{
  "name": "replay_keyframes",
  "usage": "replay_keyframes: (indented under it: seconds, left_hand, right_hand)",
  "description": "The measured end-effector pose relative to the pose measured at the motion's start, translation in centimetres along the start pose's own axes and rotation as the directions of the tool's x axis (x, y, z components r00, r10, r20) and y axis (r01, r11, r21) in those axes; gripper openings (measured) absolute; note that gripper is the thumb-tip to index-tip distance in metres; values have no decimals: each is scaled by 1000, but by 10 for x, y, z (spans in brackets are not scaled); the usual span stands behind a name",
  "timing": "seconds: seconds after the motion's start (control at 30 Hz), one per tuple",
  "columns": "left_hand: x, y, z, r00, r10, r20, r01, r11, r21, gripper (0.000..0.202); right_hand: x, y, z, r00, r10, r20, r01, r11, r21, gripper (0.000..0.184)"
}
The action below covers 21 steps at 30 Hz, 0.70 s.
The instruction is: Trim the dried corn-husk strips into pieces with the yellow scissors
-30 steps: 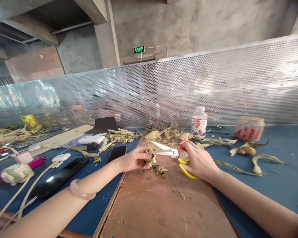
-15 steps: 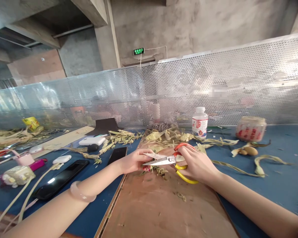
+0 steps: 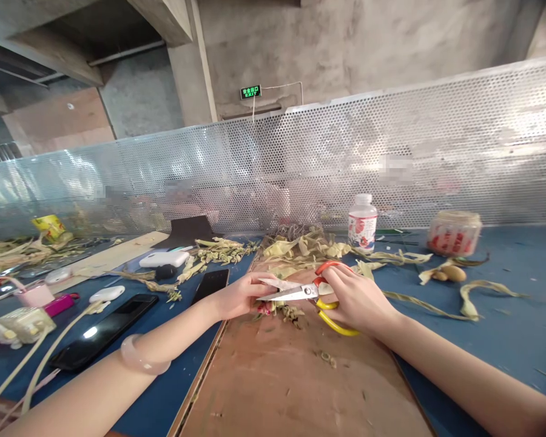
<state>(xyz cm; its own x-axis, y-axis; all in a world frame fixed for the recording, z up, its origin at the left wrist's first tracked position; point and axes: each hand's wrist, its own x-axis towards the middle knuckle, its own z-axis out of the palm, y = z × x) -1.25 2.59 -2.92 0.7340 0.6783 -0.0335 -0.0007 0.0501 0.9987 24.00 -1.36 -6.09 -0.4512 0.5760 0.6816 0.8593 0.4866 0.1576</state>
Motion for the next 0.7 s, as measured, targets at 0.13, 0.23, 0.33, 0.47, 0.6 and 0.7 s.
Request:
replay_keyframes:
  seconds: [0.13, 0.23, 0.33, 0.47, 0.6, 0.7]
  left_hand:
    - [2, -3, 1, 999, 22, -29, -24, 998, -52, 18]
    - [3, -6, 1, 999, 23, -40, -27, 996, -83, 16]
    - [3, -7, 2, 999, 10, -48, -15, 996, -93, 17]
    - [3, -6, 4, 998, 9, -65, -15, 994, -105, 19]
    - [2, -4, 6, 998, 3, -63, -9, 995, -99, 18]
    - [1, -2, 8, 998, -3, -60, -3, 995, -101, 18]
  right_hand:
    - [0, 1, 0, 1000, 7, 5, -6, 999, -38, 21]
    - [-1, 3, 0, 1000, 2, 1, -2, 998, -68, 21]
    - [-2, 5, 0, 1000, -17, 1, 17, 997, -82, 23]
    - [-2, 6, 1, 1000, -22, -10, 21, 996, -89, 21]
    - [-2, 6, 1, 999, -25, -35, 22, 995, -100, 18]
    - [-2, 7, 1, 998, -43, -53, 37, 994, -105, 19]
